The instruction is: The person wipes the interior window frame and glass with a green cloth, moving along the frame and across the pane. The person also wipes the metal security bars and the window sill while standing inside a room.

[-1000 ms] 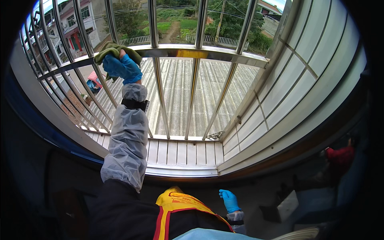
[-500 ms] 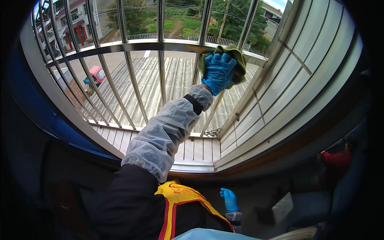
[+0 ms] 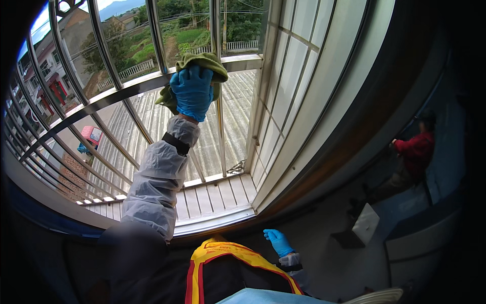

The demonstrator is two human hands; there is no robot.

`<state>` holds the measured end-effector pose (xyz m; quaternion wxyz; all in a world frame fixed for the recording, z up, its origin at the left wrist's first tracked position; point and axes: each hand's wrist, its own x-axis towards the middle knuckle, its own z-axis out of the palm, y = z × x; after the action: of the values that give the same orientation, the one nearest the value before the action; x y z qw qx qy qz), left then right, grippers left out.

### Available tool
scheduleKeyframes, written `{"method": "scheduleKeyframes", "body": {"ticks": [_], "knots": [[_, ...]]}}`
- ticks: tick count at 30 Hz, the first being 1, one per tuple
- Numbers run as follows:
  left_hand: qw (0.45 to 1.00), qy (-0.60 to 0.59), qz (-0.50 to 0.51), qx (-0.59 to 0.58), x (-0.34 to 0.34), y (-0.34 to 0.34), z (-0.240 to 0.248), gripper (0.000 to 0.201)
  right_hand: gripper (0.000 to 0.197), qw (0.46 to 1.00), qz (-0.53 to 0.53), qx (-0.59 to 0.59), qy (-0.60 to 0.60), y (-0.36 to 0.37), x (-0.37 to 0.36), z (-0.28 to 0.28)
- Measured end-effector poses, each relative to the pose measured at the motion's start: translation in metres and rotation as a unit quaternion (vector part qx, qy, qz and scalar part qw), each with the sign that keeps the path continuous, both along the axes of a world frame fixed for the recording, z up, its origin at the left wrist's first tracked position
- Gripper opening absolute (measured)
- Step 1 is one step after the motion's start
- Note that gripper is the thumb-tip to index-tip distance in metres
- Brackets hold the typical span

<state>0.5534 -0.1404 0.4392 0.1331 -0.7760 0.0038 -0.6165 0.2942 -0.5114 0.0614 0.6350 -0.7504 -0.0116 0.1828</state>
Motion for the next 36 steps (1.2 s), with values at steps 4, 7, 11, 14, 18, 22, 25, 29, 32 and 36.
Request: {"method": "scheduleKeyframes", "body": {"ticks": [4,7,11,14,18,22,25,29,32,36], "knots": [[0.994,0.092,-0.049,0.021,0.036,-0.092,0.02,0.018,0.025,0.997,-0.077,0.023,-0.017,-0.04,-0.019,-0.005],[0.99,0.109,-0.088,-0.009,0.046,-0.12,0.031,0.021,0.025,0.993,-0.117,-0.006,-0.004,-0.069,-0.039,-0.008],[0.995,0.065,-0.078,-0.02,0.056,-0.121,0.042,0.016,0.026,0.984,-0.177,-0.011,0.034,-0.094,-0.064,-0.011],[0.984,0.11,-0.117,-0.075,0.059,-0.12,0.054,0.015,0.026,0.98,-0.198,0.004,0.014,-0.1,-0.074,-0.011],[0.961,0.203,-0.121,-0.146,0.056,-0.111,0.077,0.018,0.026,0.978,-0.211,0.008,0.001,-0.103,-0.088,-0.004],[0.893,0.407,-0.066,-0.179,0.089,-0.091,0.108,0.031,0.026,0.97,-0.241,-0.01,0.02,-0.111,-0.113,0.006],[0.875,0.453,0.086,-0.147,0.122,-0.081,0.109,0.028,0.026,0.963,-0.268,0.005,0.03,-0.123,-0.139,0.004],[0.899,0.384,0.204,-0.055,0.14,-0.082,0.105,0.022,0.027,0.96,-0.278,-0.023,0.02,-0.136,-0.166,-0.009],[0.912,0.286,0.268,0.115,0.112,-0.082,0.099,0.02,0.027,0.962,-0.273,0.011,0.008,-0.14,-0.179,-0.02],[0.931,0.189,0.233,0.209,0.036,-0.072,0.08,0.016,0.026,0.972,-0.237,-0.002,-0.009,-0.142,-0.174,-0.027]]}}
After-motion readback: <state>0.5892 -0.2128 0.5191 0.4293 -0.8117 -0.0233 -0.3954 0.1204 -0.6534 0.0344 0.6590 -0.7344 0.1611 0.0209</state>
